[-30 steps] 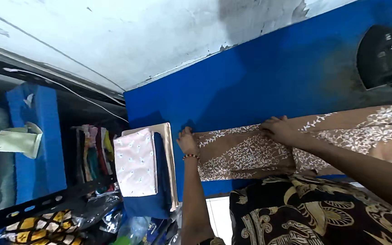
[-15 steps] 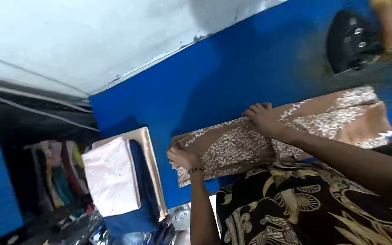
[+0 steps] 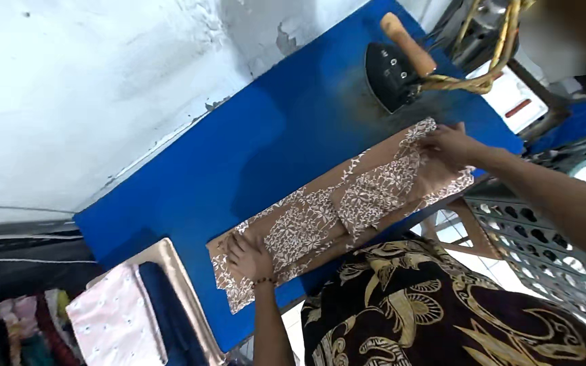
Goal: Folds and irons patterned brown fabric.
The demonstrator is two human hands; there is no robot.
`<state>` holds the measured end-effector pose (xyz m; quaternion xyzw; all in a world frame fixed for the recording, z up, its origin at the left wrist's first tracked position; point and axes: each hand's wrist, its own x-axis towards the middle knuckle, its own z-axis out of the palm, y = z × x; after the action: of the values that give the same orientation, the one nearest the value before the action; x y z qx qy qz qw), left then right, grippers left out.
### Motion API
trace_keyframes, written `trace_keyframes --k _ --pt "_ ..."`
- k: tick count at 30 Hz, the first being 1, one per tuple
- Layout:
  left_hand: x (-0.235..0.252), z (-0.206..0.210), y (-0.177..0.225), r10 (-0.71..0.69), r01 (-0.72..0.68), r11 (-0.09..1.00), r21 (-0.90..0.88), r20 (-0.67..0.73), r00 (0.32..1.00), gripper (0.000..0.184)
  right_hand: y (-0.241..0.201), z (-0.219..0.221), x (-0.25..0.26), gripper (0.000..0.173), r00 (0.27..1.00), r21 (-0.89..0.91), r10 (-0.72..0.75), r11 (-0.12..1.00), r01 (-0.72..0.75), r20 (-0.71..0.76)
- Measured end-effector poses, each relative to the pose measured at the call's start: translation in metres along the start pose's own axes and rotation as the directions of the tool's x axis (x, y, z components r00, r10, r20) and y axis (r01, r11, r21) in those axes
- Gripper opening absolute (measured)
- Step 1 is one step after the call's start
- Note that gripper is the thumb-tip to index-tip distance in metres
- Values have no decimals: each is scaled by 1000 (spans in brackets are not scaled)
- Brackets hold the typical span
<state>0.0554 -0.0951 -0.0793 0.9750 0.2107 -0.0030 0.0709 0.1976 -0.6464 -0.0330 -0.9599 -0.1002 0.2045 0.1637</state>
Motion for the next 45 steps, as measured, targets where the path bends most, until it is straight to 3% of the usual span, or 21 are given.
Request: trace_keyframes --k 3,6,9,12,14,18,23,25,26,27,28,30,33,35,37,42,45 --pt "0 2 -1 0 0 1000 9 -4 1000 71 -3 -12 5 15 974 61 11 998 3 -227" --pt "-2 1 6 -30 31 998 47 -19 999 69 -22 -8 0 28 931 13 114 993 -117 -348" --pt "-11 -14 52 -104 106 994 37 -32 994 58 -29 24 -8 40 956 -26 -16 1000 9 -293" --pt "-30 -23 114 59 -56 995 -86 32 998 53 -18 47 -4 50 976 -30 -90 996 86 -200" --pt "-39 -17 143 152 -144 979 -143 48 987 53 -23 10 15 55 961 -23 -79 997 75 -265" --pt "-54 19 157 90 -71 983 -170 106 990 62 -26 -81 91 82 892 103 118 991 -81 -436" --pt "-53 19 149 79 -57 972 -228 92 993 62 -6 -96 177 87 846 412 475 840 -354 -241" --pt "-48 2 131 56 -36 966 -257 73 996 53 17 -93 199 64 860 586 499 731 -350 -110" --pt "-45 -8 116 17 -1 965 -261 58 998 46 19 -96 206 57 868 692 497 626 -360 2" --pt "-39 -17 97 -31 35 970 -242 18 999 39 8 -104 200 54 863 737 494 542 -403 107" --pt "-29 -28 76 -88 84 970 -227 -4 996 35 -9 -114 194 53 861 733 485 527 -430 155" --pt "-7 -48 31 -186 197 963 -184 78 980 40 -47 -126 175 53 890 640 410 634 -434 198" --pt "28 -51 -37 -38 58 989 -137 142 989 35 -146 -121 116 41 952 389 147 888 -246 267" --pt "47 -54 -62 92 -68 990 -122 203 975 33 -247 -107 72 35 937 237 77 957 -165 341" --pt "60 -56 -78 183 -157 980 -125 234 955 32 -311 -67 51 50 899 152 -1 986 -73 438" --pt "65 -51 -98 253 -207 938 -278 140 957 28 -402 42 30 97 799 -1 -149 983 184 583" --pt "67 -52 -101 234 -165 928 -333 180 955 28 -433 70 21 102 813 -63 -112 982 179 572"
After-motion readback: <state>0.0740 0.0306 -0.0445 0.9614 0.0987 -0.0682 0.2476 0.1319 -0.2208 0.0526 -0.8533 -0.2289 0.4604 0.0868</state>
